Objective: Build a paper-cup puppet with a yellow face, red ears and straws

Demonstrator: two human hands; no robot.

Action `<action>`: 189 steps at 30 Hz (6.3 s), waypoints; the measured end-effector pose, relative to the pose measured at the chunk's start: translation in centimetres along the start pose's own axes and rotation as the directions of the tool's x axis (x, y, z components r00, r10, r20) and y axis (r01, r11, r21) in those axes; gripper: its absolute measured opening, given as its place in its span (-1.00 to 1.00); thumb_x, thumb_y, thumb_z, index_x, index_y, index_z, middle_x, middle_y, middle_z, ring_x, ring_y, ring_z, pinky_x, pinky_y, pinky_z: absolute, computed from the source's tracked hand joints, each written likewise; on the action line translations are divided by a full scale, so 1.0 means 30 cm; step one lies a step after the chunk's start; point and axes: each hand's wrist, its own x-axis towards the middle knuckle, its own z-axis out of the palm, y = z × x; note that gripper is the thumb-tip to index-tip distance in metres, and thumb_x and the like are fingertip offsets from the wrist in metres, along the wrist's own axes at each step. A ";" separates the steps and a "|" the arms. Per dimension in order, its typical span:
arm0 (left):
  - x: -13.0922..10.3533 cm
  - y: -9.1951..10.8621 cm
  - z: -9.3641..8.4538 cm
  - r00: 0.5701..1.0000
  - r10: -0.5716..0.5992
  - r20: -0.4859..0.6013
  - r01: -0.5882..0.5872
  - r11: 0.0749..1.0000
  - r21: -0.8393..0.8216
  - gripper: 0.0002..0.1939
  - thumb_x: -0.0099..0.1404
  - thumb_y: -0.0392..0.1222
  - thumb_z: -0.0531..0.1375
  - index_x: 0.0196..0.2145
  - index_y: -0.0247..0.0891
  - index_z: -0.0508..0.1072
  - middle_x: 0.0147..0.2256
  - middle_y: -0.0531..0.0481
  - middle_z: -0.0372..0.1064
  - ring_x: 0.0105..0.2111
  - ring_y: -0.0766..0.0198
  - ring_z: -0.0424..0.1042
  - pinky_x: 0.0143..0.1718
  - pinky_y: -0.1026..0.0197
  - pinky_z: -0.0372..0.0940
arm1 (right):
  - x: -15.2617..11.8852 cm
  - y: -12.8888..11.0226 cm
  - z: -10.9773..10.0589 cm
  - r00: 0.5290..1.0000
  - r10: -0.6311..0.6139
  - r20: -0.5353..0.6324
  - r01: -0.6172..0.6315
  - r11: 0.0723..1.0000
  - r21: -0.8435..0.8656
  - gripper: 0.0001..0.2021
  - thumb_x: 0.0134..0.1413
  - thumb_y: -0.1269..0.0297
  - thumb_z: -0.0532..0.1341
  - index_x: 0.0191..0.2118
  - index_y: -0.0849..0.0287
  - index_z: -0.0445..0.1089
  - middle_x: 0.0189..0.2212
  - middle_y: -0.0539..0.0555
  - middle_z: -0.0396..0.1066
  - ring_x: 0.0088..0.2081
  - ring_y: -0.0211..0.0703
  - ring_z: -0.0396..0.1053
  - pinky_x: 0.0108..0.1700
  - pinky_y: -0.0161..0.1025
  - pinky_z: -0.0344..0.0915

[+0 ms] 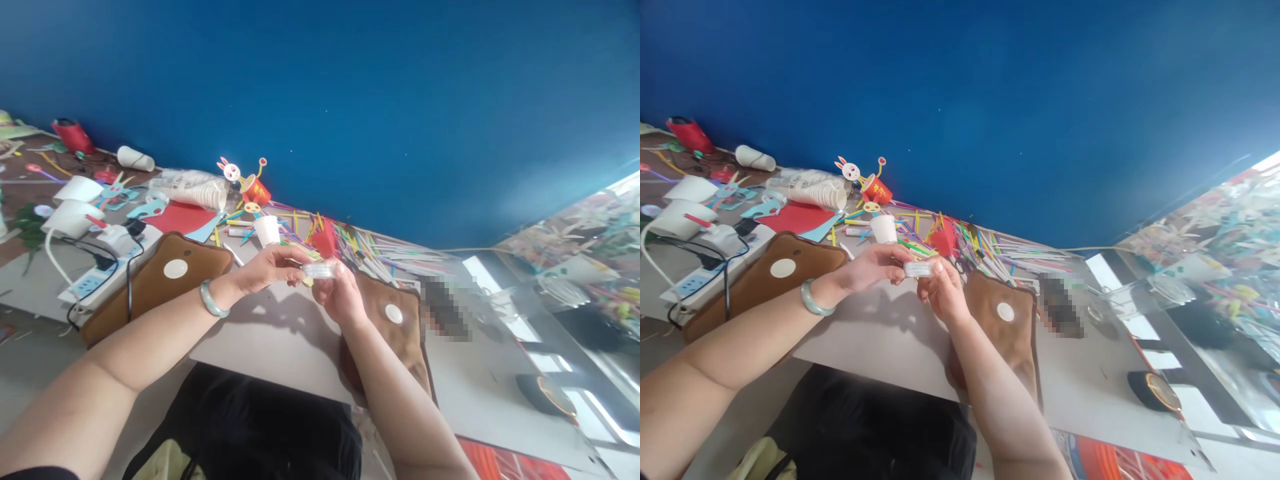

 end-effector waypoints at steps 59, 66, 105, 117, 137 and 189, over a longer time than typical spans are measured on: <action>0.009 -0.060 0.020 0.972 -0.143 -0.184 0.169 0.977 0.133 -0.63 0.16 0.03 0.35 -0.34 -0.32 0.35 -0.52 0.12 0.31 -0.70 0.52 0.21 -0.65 0.36 0.05 | 0.045 0.098 -0.063 0.958 -0.272 0.092 0.190 0.363 -0.912 -0.71 0.22 0.10 0.08 -0.11 0.14 0.41 -0.26 0.18 0.52 -0.32 -0.02 0.43 -0.30 -0.14 0.33; 0.011 -0.087 0.018 0.981 -0.055 -0.188 0.109 0.952 0.285 -0.63 0.25 0.10 0.26 -0.31 -0.31 0.39 -0.35 -0.01 0.40 -0.59 0.45 0.32 -0.55 0.31 0.20 | 0.063 0.121 -0.094 0.953 -0.292 0.081 0.177 0.319 -0.931 -0.71 0.19 0.14 0.05 -0.10 0.15 0.39 -0.25 0.19 0.52 -0.33 -0.01 0.43 -0.27 -0.13 0.32; -0.247 0.155 -0.215 0.937 -0.280 -0.208 0.234 0.064 0.970 -0.68 0.37 0.01 0.03 -0.31 -0.23 0.48 -0.52 0.01 0.38 -0.54 0.29 0.26 -0.47 0.24 0.02 | 0.114 0.178 -0.148 0.966 -0.238 -0.096 0.035 0.491 -0.871 -0.66 0.09 0.06 0.05 -0.19 0.20 0.39 -0.51 0.09 0.42 -0.44 -0.06 0.34 -0.38 -0.19 0.24; -0.021 0.118 -0.188 0.890 -0.351 -0.289 0.168 -0.337 0.926 -0.73 0.23 -0.41 0.07 -0.21 -0.40 0.54 -0.24 -0.34 0.50 -0.24 -0.02 0.49 -0.24 0.11 0.25 | 0.104 0.167 -0.132 0.965 -0.241 -0.104 0.036 0.513 -0.858 -0.72 0.09 0.08 0.07 -0.26 0.17 0.38 -0.54 0.04 0.38 -0.48 -0.08 0.31 -0.39 -0.21 0.22; 0.041 -0.019 -0.018 0.999 -0.040 -0.005 0.038 0.908 0.416 -0.64 0.25 0.06 0.27 -0.25 -0.35 0.50 -0.47 0.05 0.31 -0.53 0.42 0.23 -0.51 0.33 0.12 | 0.042 0.109 -0.052 0.912 -0.411 -0.015 0.262 0.607 -0.750 -0.80 0.15 0.20 0.13 -0.14 0.13 0.34 -0.48 -0.02 0.39 -0.58 -0.28 0.21 -0.51 -0.31 0.19; -0.502 0.361 -0.198 0.919 -0.091 -0.383 0.388 0.045 0.920 -0.87 0.22 -0.26 0.12 -0.44 -0.23 0.44 -0.48 -0.02 0.38 -0.48 0.25 0.31 -0.35 0.19 0.16 | 0.091 0.134 -0.101 0.932 -0.331 -0.146 0.047 0.510 -0.859 -0.79 -0.08 0.12 0.18 -0.39 0.17 0.37 -0.60 0.00 0.33 -0.53 -0.17 0.26 -0.39 -0.21 0.22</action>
